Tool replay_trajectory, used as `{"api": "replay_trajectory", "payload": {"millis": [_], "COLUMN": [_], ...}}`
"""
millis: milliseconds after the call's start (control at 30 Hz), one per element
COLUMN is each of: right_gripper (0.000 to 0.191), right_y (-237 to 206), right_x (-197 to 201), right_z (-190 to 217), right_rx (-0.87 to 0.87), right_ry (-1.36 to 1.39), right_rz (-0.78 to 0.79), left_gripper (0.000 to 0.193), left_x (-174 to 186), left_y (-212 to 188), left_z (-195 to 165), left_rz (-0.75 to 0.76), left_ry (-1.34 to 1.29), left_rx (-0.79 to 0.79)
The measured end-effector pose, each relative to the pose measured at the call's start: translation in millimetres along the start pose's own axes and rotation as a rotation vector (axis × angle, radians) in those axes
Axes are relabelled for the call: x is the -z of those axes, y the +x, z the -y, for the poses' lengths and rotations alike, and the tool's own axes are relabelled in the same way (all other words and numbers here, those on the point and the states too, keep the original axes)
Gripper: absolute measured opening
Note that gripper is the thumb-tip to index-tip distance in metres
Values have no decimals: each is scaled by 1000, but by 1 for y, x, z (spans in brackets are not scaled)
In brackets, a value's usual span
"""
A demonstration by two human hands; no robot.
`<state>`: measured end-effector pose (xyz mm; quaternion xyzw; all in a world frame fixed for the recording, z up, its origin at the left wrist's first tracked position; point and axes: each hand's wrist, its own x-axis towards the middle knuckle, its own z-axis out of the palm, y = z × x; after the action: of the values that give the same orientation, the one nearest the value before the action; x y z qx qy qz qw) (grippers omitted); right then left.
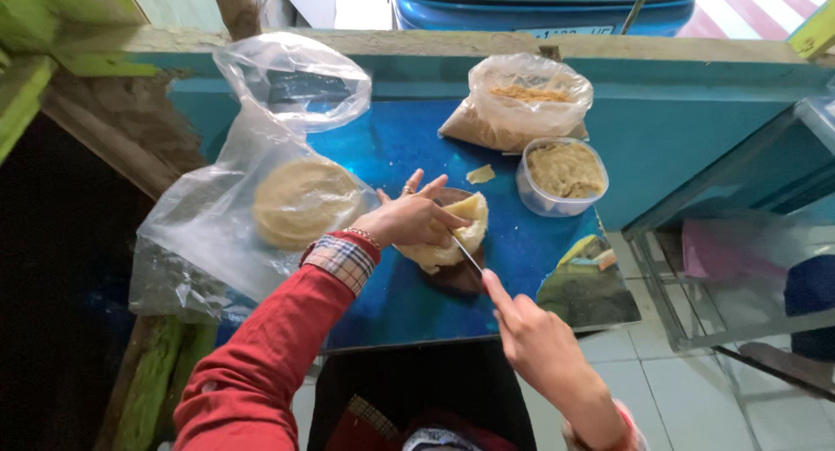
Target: The person peels thin layers off a round cake by hand, tearing the skin away in sheets. They cut the cake with a knife and stack the peeled sheets on the table next to a plastic bag and a container of filling.
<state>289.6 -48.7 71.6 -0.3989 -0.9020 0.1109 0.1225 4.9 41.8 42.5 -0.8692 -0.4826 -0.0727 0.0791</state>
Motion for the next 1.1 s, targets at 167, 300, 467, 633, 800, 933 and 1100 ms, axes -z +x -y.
{"api": "replay_trajectory", "payload": {"millis": [167,300,467,633,800,933,1100], "right_gripper": [58,58,61,67,66,61,64], "right_y": [27,56,49,54,22,13,69], "right_x": [-29,-45,-44,-43,-34,-28,-39], "right_z": [1,-5,-5,-2,-4,-5,5], "right_rx": [72,3,-6,23,8,-51,9], "right_ry": [53,0,-10,-46,-36,-81,-38], "right_rz": [-147,-143,-137,-138,-120,-56,-128], "left_gripper": [37,39,35,36,33,32,29], "left_x": [-7,23,47,16,5,-1,0], "left_y": [6,9,25,38,36,38,43], "left_z": [-3,1,-3,-13,-13,-20,-11], "left_rz": [105,11,58,-112,-147,-148,-74], "left_ry": [147,20,-275,-348,-285,-267,-308], "left_rx": [145,285,379,302,351,347,354]}}
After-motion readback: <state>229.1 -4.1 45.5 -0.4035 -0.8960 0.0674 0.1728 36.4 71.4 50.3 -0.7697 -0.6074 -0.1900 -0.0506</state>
